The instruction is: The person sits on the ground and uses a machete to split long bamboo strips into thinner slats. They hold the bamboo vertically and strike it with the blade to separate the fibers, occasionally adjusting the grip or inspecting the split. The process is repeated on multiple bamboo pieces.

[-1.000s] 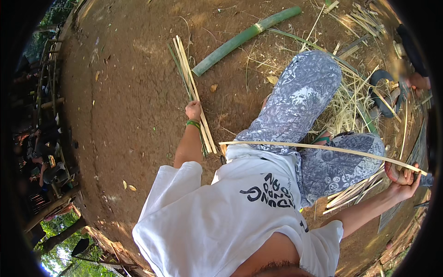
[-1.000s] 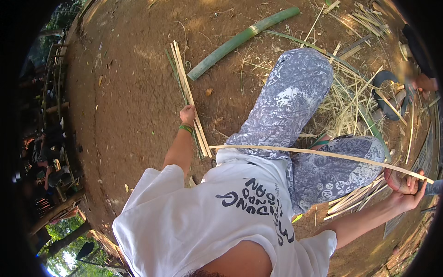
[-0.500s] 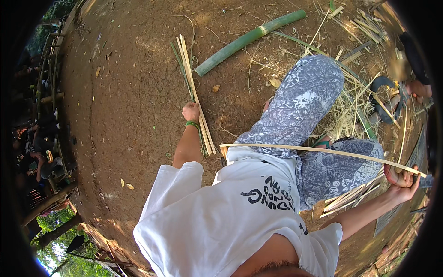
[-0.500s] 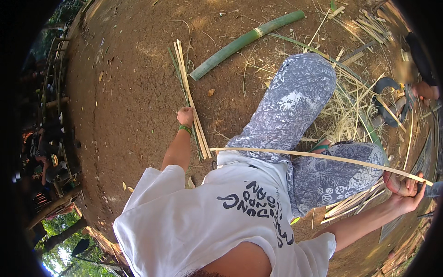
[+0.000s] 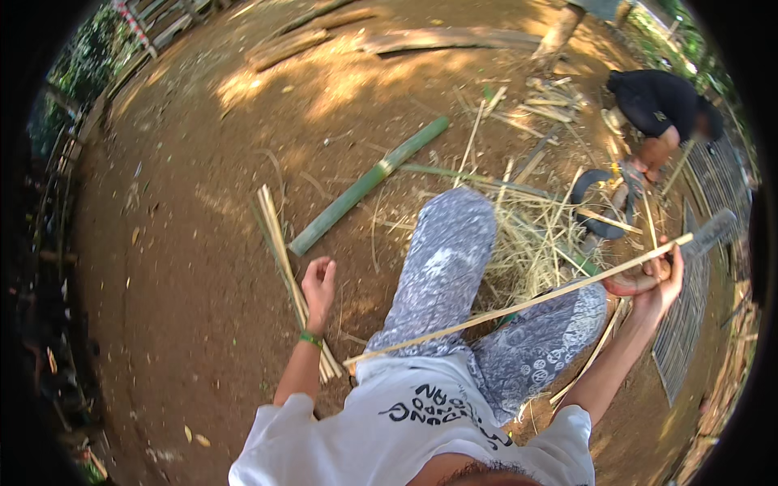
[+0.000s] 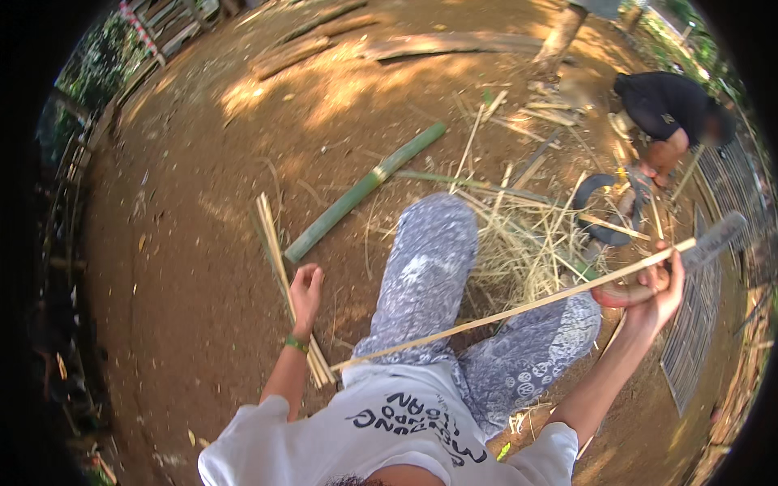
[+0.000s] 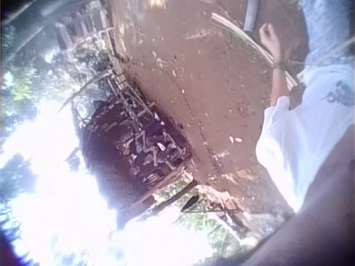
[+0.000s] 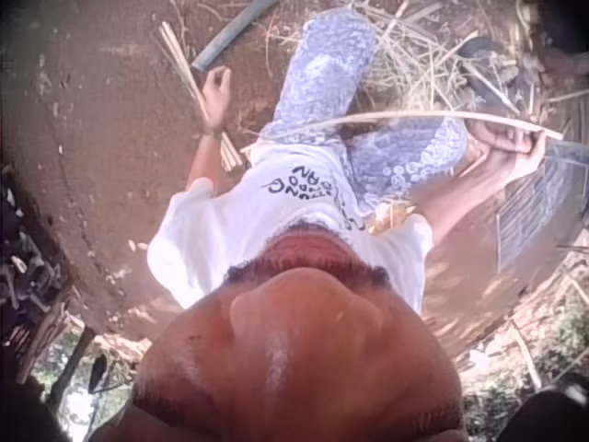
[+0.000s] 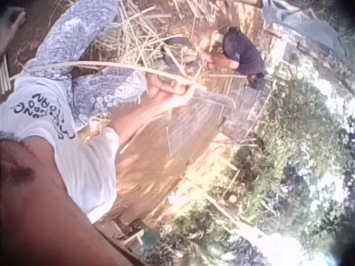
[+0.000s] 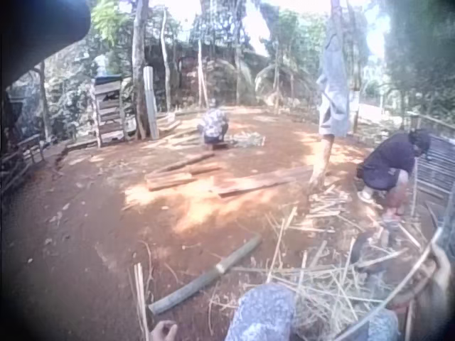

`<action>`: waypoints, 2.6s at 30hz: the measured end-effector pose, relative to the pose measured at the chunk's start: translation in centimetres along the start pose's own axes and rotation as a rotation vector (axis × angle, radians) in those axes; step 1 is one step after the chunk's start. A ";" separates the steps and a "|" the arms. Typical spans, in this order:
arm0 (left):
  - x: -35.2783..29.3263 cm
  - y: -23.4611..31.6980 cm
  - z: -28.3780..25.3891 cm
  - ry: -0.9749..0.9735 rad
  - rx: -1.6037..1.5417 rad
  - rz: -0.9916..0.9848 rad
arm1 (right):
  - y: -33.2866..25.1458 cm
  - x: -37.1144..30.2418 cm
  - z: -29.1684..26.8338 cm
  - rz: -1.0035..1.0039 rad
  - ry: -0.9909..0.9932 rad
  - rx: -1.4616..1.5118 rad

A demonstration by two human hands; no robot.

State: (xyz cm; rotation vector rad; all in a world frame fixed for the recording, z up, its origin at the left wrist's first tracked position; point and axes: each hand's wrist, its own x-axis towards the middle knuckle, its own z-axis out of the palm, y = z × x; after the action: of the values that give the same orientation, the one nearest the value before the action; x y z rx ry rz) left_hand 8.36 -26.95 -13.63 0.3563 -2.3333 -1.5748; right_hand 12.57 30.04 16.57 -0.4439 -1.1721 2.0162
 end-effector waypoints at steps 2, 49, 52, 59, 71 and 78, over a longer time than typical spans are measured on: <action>-0.9 7.1 1.7 -0.082 -0.118 0.129 | 0.0 -0.3 2.9 0.041 -0.010 0.090; -12.1 30.9 1.5 -0.469 -0.082 0.016 | 15.1 3.7 19.1 0.309 -0.744 0.113; -12.7 29.6 1.5 -0.471 -0.096 0.037 | 15.2 2.7 19.0 0.281 -0.728 0.009; -13.0 29.1 2.0 -0.567 -0.190 -0.015 | 15.9 2.4 17.9 0.211 -0.623 -0.076; -15.8 24.6 -0.6 -0.871 -0.385 -0.525 | 13.4 3.0 15.1 0.249 -0.578 0.053; -16.6 22.6 -7.4 -0.883 -0.304 -0.627 | 12.0 5.9 11.9 0.182 -0.413 0.105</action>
State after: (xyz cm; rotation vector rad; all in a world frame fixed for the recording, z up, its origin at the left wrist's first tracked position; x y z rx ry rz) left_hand 25.65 -18.86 8.13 0.3936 -2.6335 -2.8119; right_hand -3.82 23.80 12.93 -0.0814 -1.2956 2.3918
